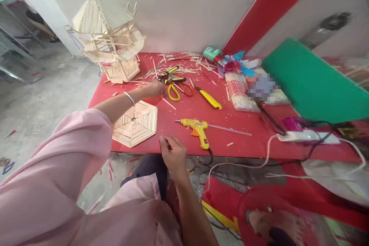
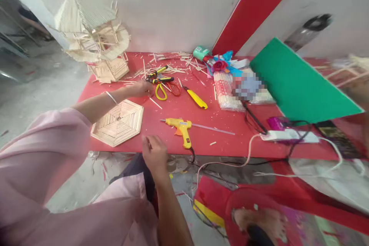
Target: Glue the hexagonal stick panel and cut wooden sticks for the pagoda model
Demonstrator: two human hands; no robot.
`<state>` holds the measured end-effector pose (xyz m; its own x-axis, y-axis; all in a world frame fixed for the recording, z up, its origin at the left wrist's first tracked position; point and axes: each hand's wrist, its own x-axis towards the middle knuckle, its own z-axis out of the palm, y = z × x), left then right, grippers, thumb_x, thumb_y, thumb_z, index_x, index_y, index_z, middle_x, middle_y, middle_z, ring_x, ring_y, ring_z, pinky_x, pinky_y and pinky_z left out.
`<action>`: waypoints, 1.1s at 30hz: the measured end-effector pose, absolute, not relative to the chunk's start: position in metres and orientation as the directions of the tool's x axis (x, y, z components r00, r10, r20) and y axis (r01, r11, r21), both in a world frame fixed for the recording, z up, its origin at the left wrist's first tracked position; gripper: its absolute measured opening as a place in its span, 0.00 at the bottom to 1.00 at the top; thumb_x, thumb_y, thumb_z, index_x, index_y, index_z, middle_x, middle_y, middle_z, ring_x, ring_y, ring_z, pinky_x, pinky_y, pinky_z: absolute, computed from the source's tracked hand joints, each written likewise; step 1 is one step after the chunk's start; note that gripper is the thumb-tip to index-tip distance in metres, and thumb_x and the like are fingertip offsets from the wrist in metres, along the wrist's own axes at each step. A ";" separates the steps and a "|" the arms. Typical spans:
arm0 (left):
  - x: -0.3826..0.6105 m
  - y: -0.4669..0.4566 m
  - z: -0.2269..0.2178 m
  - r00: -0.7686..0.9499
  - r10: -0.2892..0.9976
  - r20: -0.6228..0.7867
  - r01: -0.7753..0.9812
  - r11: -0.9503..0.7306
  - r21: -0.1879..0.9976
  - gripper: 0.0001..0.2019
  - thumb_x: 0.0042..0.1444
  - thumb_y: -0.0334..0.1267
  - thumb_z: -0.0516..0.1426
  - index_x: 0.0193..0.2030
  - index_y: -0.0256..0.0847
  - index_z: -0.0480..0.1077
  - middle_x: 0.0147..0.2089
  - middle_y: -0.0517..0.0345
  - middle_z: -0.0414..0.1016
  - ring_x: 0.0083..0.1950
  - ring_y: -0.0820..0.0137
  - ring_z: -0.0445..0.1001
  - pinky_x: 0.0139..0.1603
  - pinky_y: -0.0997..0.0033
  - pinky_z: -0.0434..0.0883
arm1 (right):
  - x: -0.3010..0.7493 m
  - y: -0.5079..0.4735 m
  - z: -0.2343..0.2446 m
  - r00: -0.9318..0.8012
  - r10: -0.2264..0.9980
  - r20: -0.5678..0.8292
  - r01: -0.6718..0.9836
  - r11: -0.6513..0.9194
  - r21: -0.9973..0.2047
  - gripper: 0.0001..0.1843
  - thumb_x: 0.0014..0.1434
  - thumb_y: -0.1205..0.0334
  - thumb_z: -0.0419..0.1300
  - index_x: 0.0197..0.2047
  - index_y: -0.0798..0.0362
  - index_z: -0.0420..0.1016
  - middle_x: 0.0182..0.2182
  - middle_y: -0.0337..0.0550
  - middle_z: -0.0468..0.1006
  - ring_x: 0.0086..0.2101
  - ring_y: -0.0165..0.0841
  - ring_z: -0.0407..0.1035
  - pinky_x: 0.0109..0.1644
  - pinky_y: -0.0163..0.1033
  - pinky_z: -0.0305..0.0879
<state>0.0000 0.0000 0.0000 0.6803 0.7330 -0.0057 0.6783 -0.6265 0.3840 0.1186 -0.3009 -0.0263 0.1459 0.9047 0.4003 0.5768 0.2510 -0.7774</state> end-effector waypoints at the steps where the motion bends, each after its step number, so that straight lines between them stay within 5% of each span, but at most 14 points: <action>1: 0.000 -0.002 -0.002 0.673 0.739 -0.001 0.685 -0.623 0.378 0.03 0.48 0.31 0.59 0.28 0.40 0.75 0.32 0.58 0.78 0.37 0.70 0.72 0.42 0.70 0.66 | 0.118 -0.301 -0.026 0.150 0.906 0.397 0.579 0.245 -0.778 0.15 0.68 0.58 0.55 0.33 0.53 0.78 0.28 0.43 0.79 0.29 0.31 0.71 0.37 0.35 0.64; 9: -0.014 0.003 0.000 0.569 0.809 0.147 0.704 -0.572 0.420 0.09 0.56 0.33 0.54 0.38 0.37 0.76 0.36 0.52 0.79 0.37 0.66 0.74 0.38 0.67 0.67 | 0.117 -0.302 -0.024 0.155 0.908 0.389 0.584 0.233 -0.777 0.15 0.69 0.57 0.55 0.33 0.53 0.78 0.28 0.42 0.78 0.29 0.31 0.71 0.36 0.35 0.64; 14: -0.013 -0.018 0.006 0.711 0.679 0.183 0.567 -0.708 0.421 0.08 0.53 0.38 0.60 0.36 0.39 0.79 0.39 0.52 0.78 0.42 0.66 0.75 0.43 0.68 0.69 | 0.117 -0.301 -0.025 0.145 0.893 0.425 0.611 0.257 -0.748 0.16 0.69 0.57 0.55 0.32 0.53 0.78 0.27 0.42 0.78 0.28 0.31 0.70 0.36 0.35 0.63; 18: 0.001 -0.051 0.006 0.853 0.517 0.077 0.468 -0.821 0.328 0.10 0.57 0.42 0.59 0.41 0.44 0.80 0.45 0.53 0.78 0.44 0.68 0.75 0.39 0.72 0.66 | 0.117 -0.301 -0.025 0.146 0.890 0.431 0.612 0.261 -0.746 0.16 0.68 0.57 0.55 0.32 0.53 0.78 0.27 0.43 0.78 0.28 0.31 0.70 0.36 0.34 0.64; 27: -0.033 -0.022 0.015 0.549 0.836 0.007 0.832 -0.548 0.089 0.12 0.59 0.38 0.55 0.44 0.40 0.79 0.47 0.48 0.78 0.44 0.62 0.75 0.37 0.67 0.65 | 0.116 -0.300 -0.026 0.151 0.886 0.439 0.614 0.264 -0.744 0.15 0.68 0.58 0.56 0.32 0.53 0.78 0.27 0.42 0.78 0.28 0.31 0.70 0.36 0.34 0.64; 30: -0.026 -0.029 0.012 0.684 0.726 0.070 0.714 -0.686 0.143 0.17 0.58 0.44 0.58 0.52 0.44 0.76 0.55 0.49 0.75 0.51 0.62 0.74 0.41 0.69 0.66 | 0.117 -0.300 -0.026 0.146 0.885 0.442 0.605 0.274 -0.748 0.15 0.68 0.58 0.55 0.32 0.53 0.78 0.26 0.42 0.77 0.28 0.31 0.69 0.36 0.35 0.64; 33: -0.006 -0.040 0.004 0.789 0.612 0.052 0.588 -0.778 0.220 0.14 0.59 0.44 0.58 0.49 0.44 0.77 0.55 0.50 0.75 0.49 0.65 0.74 0.40 0.70 0.66 | 0.117 -0.301 -0.026 0.145 0.894 0.424 0.592 0.265 -0.761 0.16 0.68 0.58 0.55 0.32 0.53 0.78 0.26 0.42 0.77 0.27 0.30 0.69 0.35 0.35 0.63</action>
<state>-0.0065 -0.0397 0.0039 0.7894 0.6116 0.0524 0.5882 -0.7782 0.2200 0.1170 -0.3010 -0.0257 0.1455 0.8937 0.4244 0.5922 0.2650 -0.7610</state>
